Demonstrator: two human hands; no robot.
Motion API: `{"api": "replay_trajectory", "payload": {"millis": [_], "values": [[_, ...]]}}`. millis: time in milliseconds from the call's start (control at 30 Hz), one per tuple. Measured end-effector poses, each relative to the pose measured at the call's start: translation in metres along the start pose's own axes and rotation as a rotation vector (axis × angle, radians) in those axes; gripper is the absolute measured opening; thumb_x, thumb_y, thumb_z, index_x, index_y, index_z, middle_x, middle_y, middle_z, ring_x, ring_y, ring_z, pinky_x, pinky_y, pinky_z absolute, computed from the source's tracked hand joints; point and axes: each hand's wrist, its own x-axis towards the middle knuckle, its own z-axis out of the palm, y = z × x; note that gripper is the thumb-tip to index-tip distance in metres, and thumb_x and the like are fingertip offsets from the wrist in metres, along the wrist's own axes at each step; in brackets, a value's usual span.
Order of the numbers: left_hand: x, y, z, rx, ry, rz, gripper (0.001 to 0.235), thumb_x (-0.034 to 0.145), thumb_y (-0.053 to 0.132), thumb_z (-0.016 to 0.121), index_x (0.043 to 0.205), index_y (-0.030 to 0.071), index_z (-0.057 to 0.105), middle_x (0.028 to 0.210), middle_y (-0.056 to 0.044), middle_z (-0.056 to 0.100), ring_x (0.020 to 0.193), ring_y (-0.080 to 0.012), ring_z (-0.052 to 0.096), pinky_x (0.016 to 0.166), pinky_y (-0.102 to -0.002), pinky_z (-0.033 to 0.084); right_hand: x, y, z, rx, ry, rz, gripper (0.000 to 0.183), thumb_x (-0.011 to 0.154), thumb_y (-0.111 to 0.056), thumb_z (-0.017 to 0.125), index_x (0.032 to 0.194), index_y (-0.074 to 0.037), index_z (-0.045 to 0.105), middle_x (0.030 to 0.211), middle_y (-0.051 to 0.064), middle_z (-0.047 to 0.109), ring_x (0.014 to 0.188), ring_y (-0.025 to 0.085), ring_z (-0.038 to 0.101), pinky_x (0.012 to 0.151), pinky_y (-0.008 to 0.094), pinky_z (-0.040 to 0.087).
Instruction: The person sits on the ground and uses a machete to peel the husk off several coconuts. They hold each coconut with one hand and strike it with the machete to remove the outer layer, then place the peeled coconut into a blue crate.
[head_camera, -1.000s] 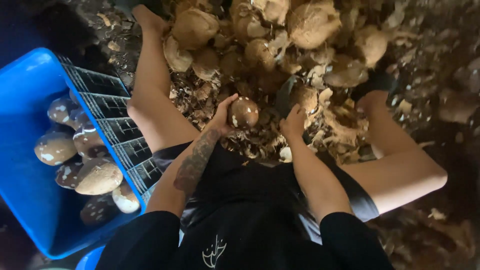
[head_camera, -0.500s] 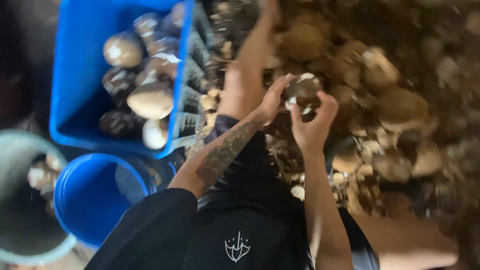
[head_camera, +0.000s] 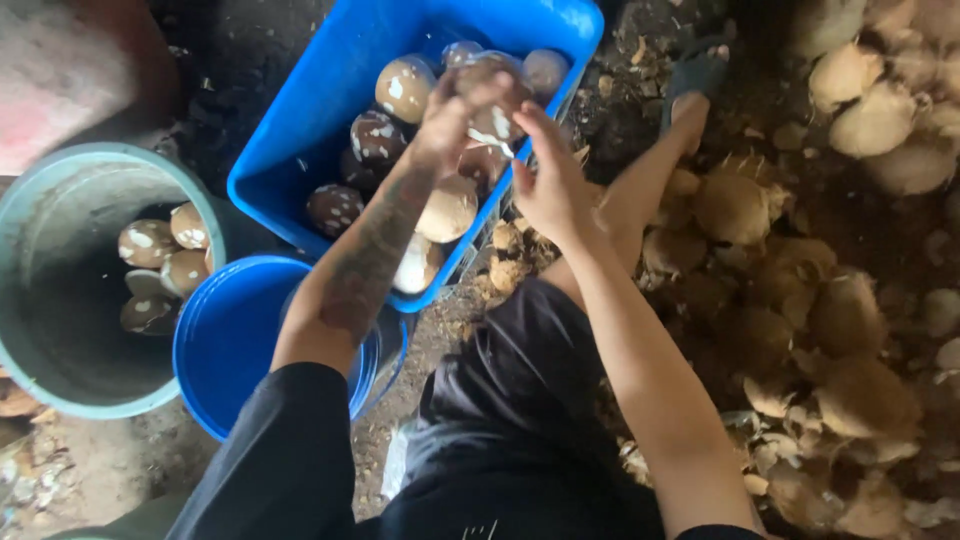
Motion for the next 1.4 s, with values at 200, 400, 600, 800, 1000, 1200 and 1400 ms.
{"api": "replay_trajectory", "payload": {"millis": [200, 400, 600, 800, 1000, 1200, 1400], "values": [[0.102, -0.026, -0.047, 0.376, 0.362, -0.193, 0.093, 0.067, 0.045, 0.094, 0.143, 0.012, 0.053, 0.126, -0.01, 0.068, 0.114, -0.0234, 0.072, 0.091, -0.034, 0.065, -0.001, 0.034, 0.061, -0.224, -0.453, 0.361, 0.052, 0.106, -0.024, 0.053, 0.157, -0.014, 0.045, 0.166, 0.014, 0.041, 0.158, 0.04, 0.026, 0.123, 0.063, 0.026], [0.181, -0.089, -0.096, 0.752, 0.387, -0.298, 0.121, 0.064, 0.056, 0.102, 0.157, 0.017, 0.035, 0.15, -0.022, 0.039, 0.137, -0.0393, 0.049, 0.113, -0.051, 0.05, -0.03, 0.079, 0.097, -0.536, 0.104, -0.067, 0.041, 0.097, 0.001, 0.067, 0.137, -0.002, 0.061, 0.13, 0.017, 0.075, 0.124, 0.026, 0.073, 0.083, 0.04, 0.056], [0.21, -0.164, -0.13, 1.24, 0.147, -0.015, 0.131, 0.056, 0.075, 0.096, 0.155, 0.015, 0.034, 0.156, -0.025, 0.039, 0.15, -0.0495, 0.015, 0.116, -0.072, 0.024, -0.024, 0.092, 0.105, -0.564, -0.102, 0.075, 0.06, 0.078, -0.005, 0.082, 0.134, -0.005, 0.061, 0.129, 0.01, 0.071, 0.134, 0.024, 0.061, 0.099, 0.042, 0.052], [0.166, -0.118, -0.118, 0.784, 0.188, -0.157, 0.083, 0.077, 0.059, 0.09, 0.143, 0.025, 0.053, 0.137, -0.015, 0.046, 0.112, -0.0333, 0.064, 0.096, -0.047, 0.061, -0.025, 0.094, 0.11, -0.398, -0.068, 0.068, 0.052, 0.082, 0.011, 0.073, 0.131, 0.005, 0.058, 0.123, 0.018, 0.069, 0.132, 0.034, 0.058, 0.109, 0.042, 0.058], [0.196, -0.165, -0.152, 0.943, 0.611, -0.279, 0.051, 0.079, 0.06, 0.083, 0.107, 0.029, 0.054, 0.135, -0.012, 0.043, 0.124, -0.0416, 0.058, 0.104, -0.054, 0.054, -0.028, 0.075, 0.099, -0.436, -0.016, 0.062, 0.045, 0.087, 0.002, 0.07, 0.132, 0.002, 0.064, 0.124, 0.022, 0.072, 0.138, 0.035, 0.058, 0.115, 0.037, 0.051], [0.218, -0.167, -0.181, 0.76, 0.227, -0.026, 0.049, 0.095, 0.058, 0.078, 0.129, 0.026, 0.067, 0.114, -0.009, 0.075, 0.096, -0.0262, 0.078, 0.078, -0.038, 0.067, -0.04, 0.033, 0.007, 0.362, 0.643, 0.506, 0.027, 0.109, -0.003, 0.046, 0.122, -0.01, 0.068, 0.096, 0.015, 0.079, 0.069, 0.025, 0.075, 0.057, 0.028, 0.064], [0.152, -0.052, -0.02, 0.829, -0.251, 0.106, 0.035, 0.099, 0.036, 0.082, 0.121, 0.009, 0.074, 0.112, -0.017, 0.074, 0.091, -0.0293, 0.078, 0.067, -0.037, 0.069, -0.228, 0.102, -0.147, 0.059, 1.065, 0.691, 0.016, 0.108, -0.002, 0.046, 0.109, -0.005, 0.062, 0.106, 0.015, 0.071, 0.076, 0.028, 0.078, 0.055, 0.03, 0.063]]}}
